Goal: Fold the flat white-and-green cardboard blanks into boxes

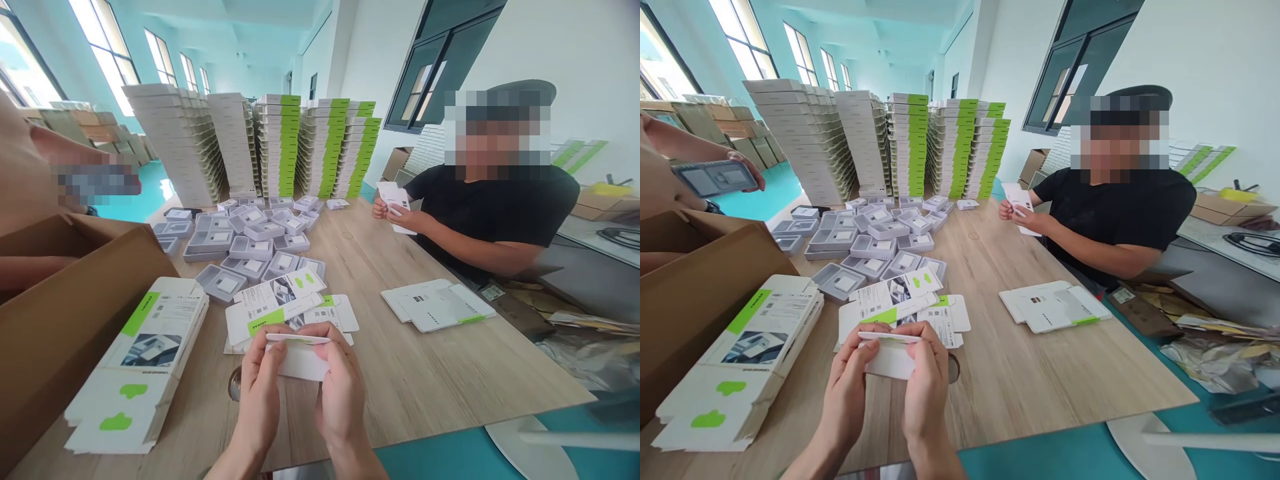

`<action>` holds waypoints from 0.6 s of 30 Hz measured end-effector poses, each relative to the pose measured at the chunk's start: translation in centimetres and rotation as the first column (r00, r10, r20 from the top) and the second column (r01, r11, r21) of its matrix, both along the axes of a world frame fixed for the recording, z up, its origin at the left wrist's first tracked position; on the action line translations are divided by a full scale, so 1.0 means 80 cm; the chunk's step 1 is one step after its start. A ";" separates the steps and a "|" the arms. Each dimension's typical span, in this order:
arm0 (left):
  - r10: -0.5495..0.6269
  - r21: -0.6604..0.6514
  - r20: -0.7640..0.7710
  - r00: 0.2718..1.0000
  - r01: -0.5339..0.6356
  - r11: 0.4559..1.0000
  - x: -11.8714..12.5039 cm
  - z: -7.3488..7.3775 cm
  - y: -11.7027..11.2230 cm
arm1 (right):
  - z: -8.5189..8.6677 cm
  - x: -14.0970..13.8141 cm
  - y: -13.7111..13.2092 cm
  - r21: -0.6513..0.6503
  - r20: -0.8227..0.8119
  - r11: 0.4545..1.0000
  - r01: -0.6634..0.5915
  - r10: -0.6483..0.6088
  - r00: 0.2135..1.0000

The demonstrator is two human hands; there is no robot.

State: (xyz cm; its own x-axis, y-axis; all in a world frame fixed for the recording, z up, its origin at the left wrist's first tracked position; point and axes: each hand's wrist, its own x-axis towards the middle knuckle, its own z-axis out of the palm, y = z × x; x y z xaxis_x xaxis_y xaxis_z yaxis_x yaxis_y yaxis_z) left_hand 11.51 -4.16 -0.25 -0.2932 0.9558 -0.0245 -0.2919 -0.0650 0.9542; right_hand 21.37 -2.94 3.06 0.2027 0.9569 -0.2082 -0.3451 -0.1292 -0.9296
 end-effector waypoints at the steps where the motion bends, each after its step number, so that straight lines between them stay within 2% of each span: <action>1: -0.001 -0.003 -0.003 1.000 0.001 1.000 0.000 0.001 0.000 | -0.002 0.001 0.000 0.013 0.007 1.000 0.008 -0.008 1.000; 4: 0.008 -0.010 -0.038 0.999 -0.008 1.000 0.000 0.004 0.001 | -0.015 0.004 -0.004 0.084 0.016 0.996 0.019 -0.021 1.000; 7: 0.062 -0.031 -0.102 0.993 -0.065 0.997 0.001 0.005 0.003 | -0.032 0.008 -0.008 0.169 0.054 0.986 0.011 -0.020 0.998; 10: 0.069 -0.072 -0.119 0.991 -0.078 0.994 0.008 -0.001 0.002 | -0.047 0.007 -0.009 0.194 0.072 0.981 0.010 -0.024 0.997; 13: 0.040 -0.094 -0.104 0.994 -0.049 0.994 0.013 -0.014 -0.002 | -0.053 0.003 -0.007 0.182 0.061 0.980 0.077 -0.090 0.994; 15: 0.065 -0.146 -0.090 0.994 -0.078 0.986 0.013 -0.028 -0.004 | -0.053 0.001 -0.004 0.197 0.107 0.975 0.105 -0.128 0.986; 16: 0.098 -0.221 -0.082 0.992 -0.114 0.969 0.012 -0.037 -0.004 | -0.052 0.001 -0.003 0.204 0.144 0.974 0.098 -0.129 0.981; 17: 0.186 -0.280 -0.066 0.980 -0.197 0.940 0.011 -0.045 -0.003 | -0.051 0.002 -0.001 0.208 0.180 0.973 0.099 -0.138 0.974; 18: 0.222 -0.293 -0.057 0.973 -0.229 0.928 0.010 -0.053 -0.001 | -0.050 0.003 0.001 0.205 0.209 0.975 0.081 -0.125 0.970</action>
State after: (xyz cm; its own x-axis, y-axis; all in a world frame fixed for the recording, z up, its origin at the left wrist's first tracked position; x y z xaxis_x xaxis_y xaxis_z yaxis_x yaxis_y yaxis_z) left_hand 12.28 -4.25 -4.46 -0.5041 0.8148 -0.2864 -0.2808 0.1590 0.9465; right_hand 21.58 -2.84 -0.93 0.3220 0.9459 0.0395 -0.1319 0.0862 -0.9875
